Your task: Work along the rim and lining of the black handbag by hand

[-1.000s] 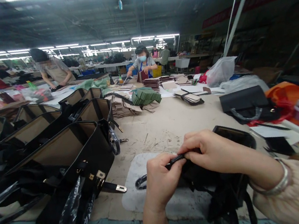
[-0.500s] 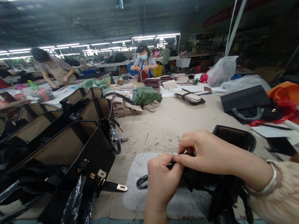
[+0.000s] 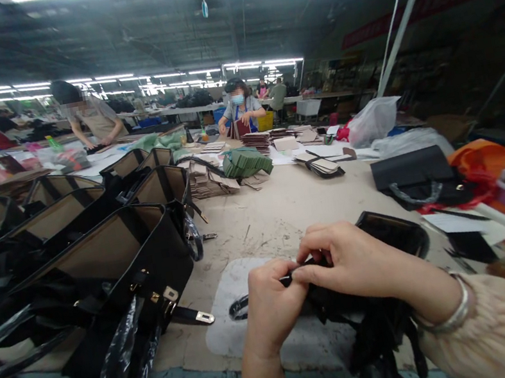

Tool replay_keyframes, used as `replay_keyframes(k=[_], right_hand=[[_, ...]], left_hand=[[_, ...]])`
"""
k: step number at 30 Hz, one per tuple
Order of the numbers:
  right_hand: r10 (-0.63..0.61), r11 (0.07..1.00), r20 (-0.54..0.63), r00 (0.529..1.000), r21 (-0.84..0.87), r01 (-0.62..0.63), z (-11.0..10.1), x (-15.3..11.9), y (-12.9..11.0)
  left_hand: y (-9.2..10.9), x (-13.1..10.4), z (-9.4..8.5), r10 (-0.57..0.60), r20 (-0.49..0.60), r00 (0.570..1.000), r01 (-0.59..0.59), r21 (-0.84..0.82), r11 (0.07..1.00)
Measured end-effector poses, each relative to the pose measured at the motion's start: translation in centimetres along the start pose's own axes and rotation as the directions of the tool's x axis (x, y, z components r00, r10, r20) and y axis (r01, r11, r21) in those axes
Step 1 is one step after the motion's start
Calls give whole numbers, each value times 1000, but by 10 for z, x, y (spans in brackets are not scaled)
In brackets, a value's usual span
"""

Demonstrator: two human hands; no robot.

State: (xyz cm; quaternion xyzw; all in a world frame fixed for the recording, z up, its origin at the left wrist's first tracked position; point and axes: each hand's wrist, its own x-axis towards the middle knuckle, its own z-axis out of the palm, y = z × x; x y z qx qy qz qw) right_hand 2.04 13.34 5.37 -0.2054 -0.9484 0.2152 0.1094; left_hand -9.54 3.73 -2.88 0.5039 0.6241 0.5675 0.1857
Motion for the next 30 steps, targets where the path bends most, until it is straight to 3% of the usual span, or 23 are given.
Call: replay_keyframes(k=[7, 11, 13, 18, 23, 30], right_hand=[[-22, 999, 29, 999, 48, 21, 1, 3, 7], [-90, 996, -116, 989, -23, 88, -8, -15, 17], [-53, 997, -188, 981, -73, 40, -11, -28, 23], [31, 987, -211, 977, -145, -62, -7, -49, 35], [126, 958, -368, 921, -197, -210, -4, -55, 41], [68, 990, -379, 923, -91, -110, 2, -60, 43]], left_hand=[[1, 1, -1, 18, 0, 1000, -18, -39, 999], [-2, 2, 0, -21, -25, 999, 20, -65, 998], [-3, 2, 1, -29, -34, 999, 27, -57, 998], [0, 3, 7, 16, -42, 999, -19, -61, 998], [6, 3, 15, 80, -57, 995, -81, -19, 997], [6, -1, 15, 42, -55, 998, -37, 97, 995]])
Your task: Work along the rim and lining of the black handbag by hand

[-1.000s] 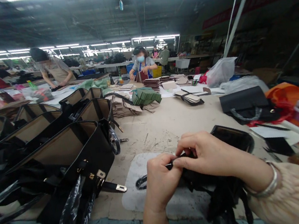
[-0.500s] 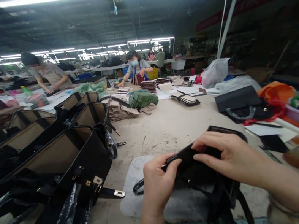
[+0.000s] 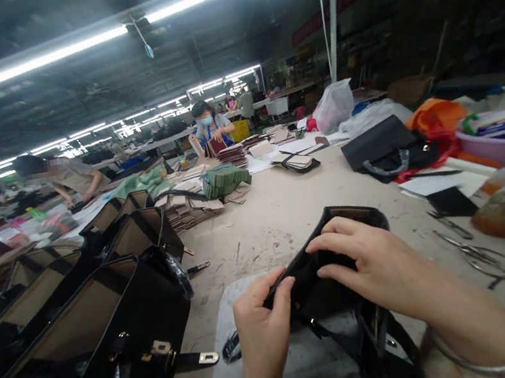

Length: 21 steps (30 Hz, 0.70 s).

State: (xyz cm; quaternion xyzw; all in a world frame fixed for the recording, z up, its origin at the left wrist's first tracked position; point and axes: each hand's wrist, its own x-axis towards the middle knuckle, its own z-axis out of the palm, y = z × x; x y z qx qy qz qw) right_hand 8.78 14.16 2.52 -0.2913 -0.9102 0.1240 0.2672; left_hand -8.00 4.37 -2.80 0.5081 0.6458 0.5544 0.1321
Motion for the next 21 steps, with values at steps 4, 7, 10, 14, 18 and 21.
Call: replay_keyframes(k=[4, 7, 10, 14, 18, 21], right_hand=[[15, 1000, 51, 999, 2, -15, 4, 3, -2], [51, 999, 26, 998, -10, -51, 6, 3, -2], [68, 997, -13, 998, -41, -69, 6, 0, -1], [75, 994, -18, 997, -74, -76, 1, -4, 0], [66, 996, 0, 998, -52, -66, -4, -11, 1], [69, 996, 12, 998, -60, -69, -6, -15, 2]], left_hand=[[1, -1, 2, 31, -12, 999, -30, 79, 996], [1, -3, 4, 83, -47, 995, -75, 138, 988], [0, -6, 5, 132, -70, 989, -117, 185, 976], [7, -13, -1, 163, -91, 982, -139, 226, 964], [16, -23, -13, 164, -50, 985, -148, 240, 960], [16, -27, -18, 135, 9, 991, -133, 240, 962]])
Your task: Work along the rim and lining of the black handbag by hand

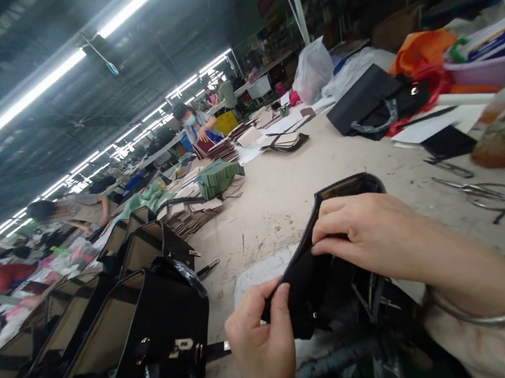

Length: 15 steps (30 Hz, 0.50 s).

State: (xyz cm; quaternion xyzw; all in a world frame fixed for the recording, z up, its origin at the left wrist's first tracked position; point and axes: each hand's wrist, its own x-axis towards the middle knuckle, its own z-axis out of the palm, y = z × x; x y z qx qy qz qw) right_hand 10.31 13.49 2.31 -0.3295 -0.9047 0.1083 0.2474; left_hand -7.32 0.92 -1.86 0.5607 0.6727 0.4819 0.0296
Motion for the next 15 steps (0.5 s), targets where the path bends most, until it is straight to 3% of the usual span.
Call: replay_keyframes(k=[5, 15], right_hand=[[-7, 1000, -8, 1000, -13, 7, 1, -1, 2], [58, 992, -47, 997, -107, -63, 7, 6, -7]], left_hand=[[-6, 1, 3, -56, -29, 998, 56, 2, 998], [-8, 3, 8, -52, -56, 997, 53, 30, 998]])
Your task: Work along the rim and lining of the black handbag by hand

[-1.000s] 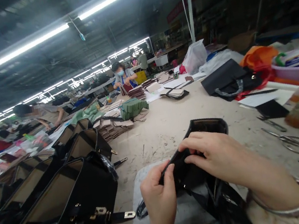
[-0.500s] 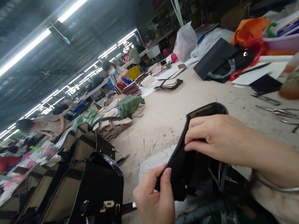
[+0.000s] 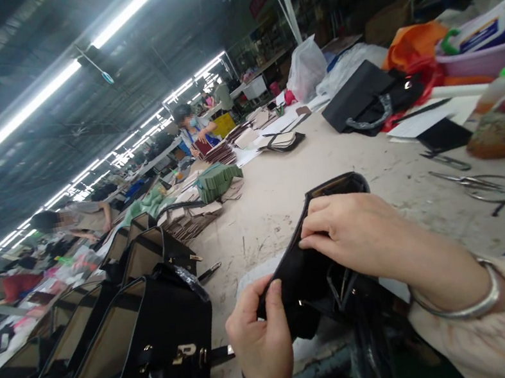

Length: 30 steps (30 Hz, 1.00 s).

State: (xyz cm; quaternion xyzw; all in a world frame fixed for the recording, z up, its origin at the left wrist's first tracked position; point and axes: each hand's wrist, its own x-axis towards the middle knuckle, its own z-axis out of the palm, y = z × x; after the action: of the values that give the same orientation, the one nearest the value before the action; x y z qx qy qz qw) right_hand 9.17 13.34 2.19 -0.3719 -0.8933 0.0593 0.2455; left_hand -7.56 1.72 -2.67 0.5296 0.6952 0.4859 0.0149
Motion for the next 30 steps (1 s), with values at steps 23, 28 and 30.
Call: replay_keyframes(k=[23, 28, 30], right_hand=[[-3, 1000, -84, 996, -16, 2, 5, 2, -3], [21, 1000, -86, 996, -9, -22, 5, 1, -4], [18, 1000, -92, 996, -1, -18, 5, 0, -3]], left_hand=[[-2, 2, -1, 3, 38, 999, -3, -7, 1000], [1, 2, -3, 5, 74, 997, -4, -11, 1000], [1, 2, -4, -13, 91, 996, 14, -13, 1000]])
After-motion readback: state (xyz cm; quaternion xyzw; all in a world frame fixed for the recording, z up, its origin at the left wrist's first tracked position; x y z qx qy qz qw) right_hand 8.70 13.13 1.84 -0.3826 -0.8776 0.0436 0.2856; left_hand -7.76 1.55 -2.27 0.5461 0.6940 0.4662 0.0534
